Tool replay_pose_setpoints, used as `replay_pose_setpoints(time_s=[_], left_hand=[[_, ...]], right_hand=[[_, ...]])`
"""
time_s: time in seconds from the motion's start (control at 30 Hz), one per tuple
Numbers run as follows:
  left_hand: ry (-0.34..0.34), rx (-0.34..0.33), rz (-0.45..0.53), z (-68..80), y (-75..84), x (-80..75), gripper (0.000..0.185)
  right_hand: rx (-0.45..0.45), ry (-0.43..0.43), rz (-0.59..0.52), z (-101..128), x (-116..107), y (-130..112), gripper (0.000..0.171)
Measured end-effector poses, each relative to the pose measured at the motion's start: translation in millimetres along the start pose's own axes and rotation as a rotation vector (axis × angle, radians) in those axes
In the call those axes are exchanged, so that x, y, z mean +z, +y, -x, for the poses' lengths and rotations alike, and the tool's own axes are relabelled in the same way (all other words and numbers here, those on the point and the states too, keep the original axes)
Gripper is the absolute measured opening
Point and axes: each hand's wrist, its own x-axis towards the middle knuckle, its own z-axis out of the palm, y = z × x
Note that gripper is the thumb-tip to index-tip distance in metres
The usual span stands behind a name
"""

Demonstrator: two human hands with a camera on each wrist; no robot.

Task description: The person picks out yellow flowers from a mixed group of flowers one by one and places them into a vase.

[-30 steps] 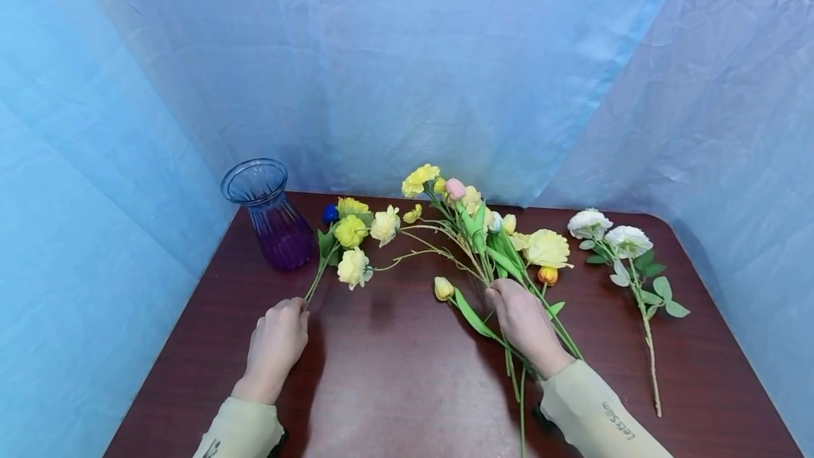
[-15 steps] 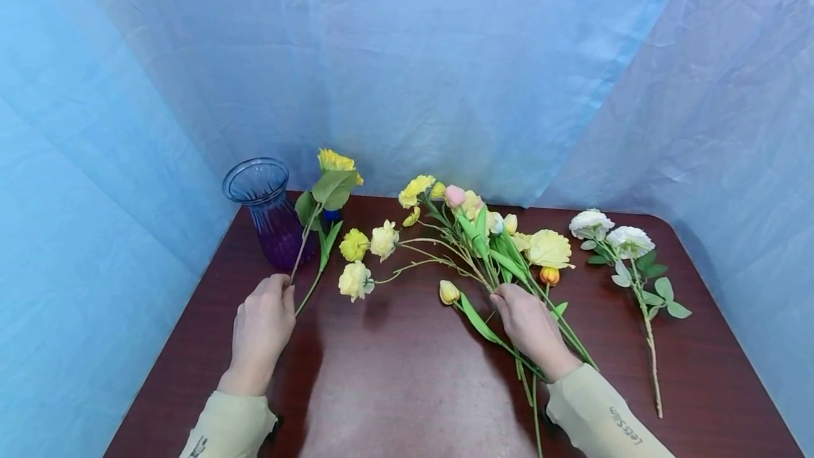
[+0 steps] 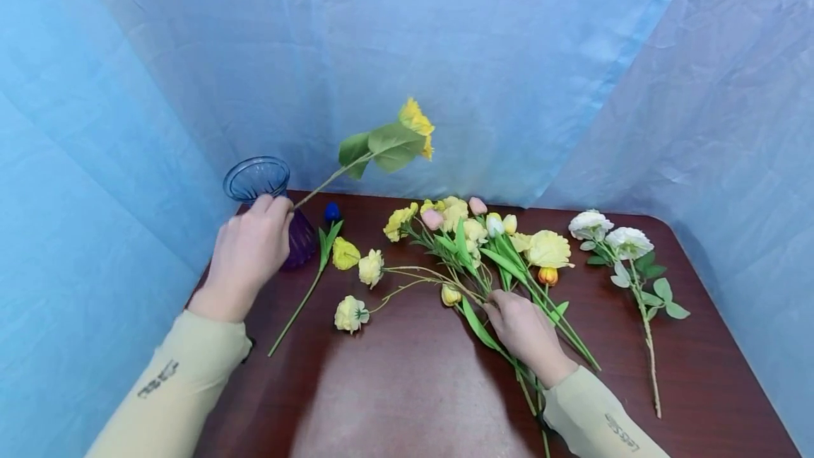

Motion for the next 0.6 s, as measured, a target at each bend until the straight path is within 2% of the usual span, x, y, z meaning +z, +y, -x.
replay_pose_setpoints(time_s=[0.13, 0.3, 0.43, 0.6], left_hand=[[-0.008, 0.062, -0.027, -35.7, -6.5, -9.3, 0.010], [-0.036, 0.044, -0.025, -71.0, -13.3, -15.9, 0.014], [-0.101, -0.032, 0.014, -83.2, -20.5, -12.8, 0.012], [-0.270, -0.212, 0.060, -79.5, -33.6, -6.9, 0.018]], right_hand=[[-0.041, 0.022, 0.004, 3.6, -2.4, -3.3, 0.004], [-0.081, 0.035, 0.003, 7.7, -5.9, -4.3, 0.004], [-0.095, 0.034, 0.013, 11.3, -10.7, -2.5, 0.003], [-0.092, 0.009, 0.017, 14.7, -20.6, 5.1, 0.003]])
